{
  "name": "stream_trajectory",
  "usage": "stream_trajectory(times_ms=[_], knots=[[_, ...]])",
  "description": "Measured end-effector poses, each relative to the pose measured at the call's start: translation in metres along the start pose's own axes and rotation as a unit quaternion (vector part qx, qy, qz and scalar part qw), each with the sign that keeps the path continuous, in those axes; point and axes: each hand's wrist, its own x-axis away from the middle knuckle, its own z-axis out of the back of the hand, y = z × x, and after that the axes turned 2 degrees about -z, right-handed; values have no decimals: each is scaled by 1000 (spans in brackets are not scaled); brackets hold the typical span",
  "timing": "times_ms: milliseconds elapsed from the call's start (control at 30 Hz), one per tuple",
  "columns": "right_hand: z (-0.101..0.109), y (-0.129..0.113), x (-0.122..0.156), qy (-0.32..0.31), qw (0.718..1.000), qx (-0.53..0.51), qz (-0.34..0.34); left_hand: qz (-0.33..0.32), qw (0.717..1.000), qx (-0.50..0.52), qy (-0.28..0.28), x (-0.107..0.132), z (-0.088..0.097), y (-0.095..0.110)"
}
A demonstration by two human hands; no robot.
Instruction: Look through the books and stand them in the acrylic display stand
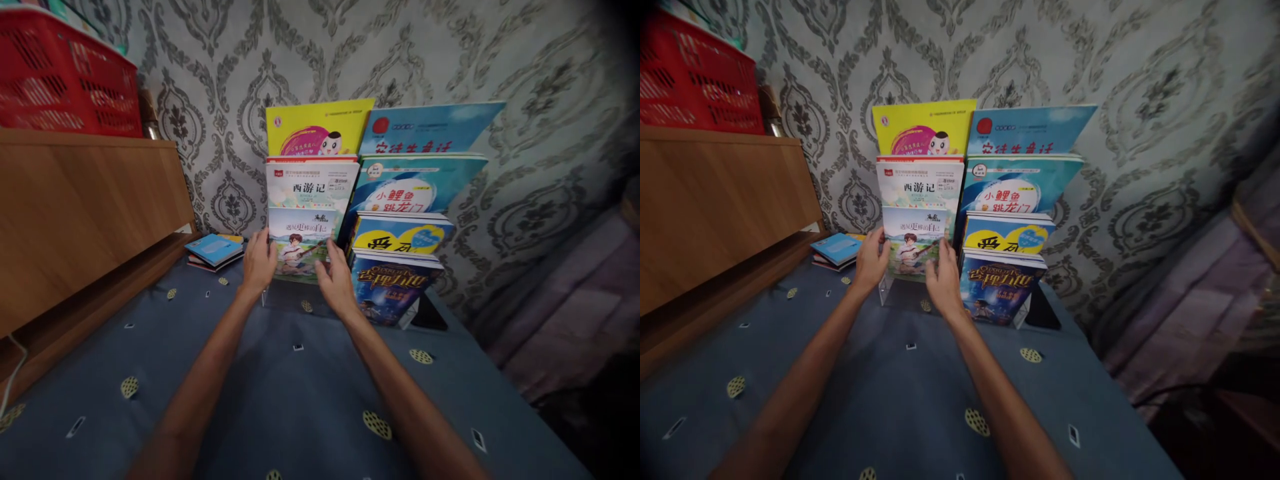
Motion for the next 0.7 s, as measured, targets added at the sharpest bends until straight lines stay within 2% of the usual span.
stream_trajectory(times_ms=[233, 467, 700], knots=[[3, 0, -1, -12, 1000, -13, -21, -9, 1000, 1, -1, -2, 3, -1], [-1, -1, 1, -10, 1000, -16, -16, -17, 999, 31, 17, 0, -1, -6], [-2, -9, 4, -2, 1000, 11, 4, -13, 999, 27, 20, -2, 5, -3]])
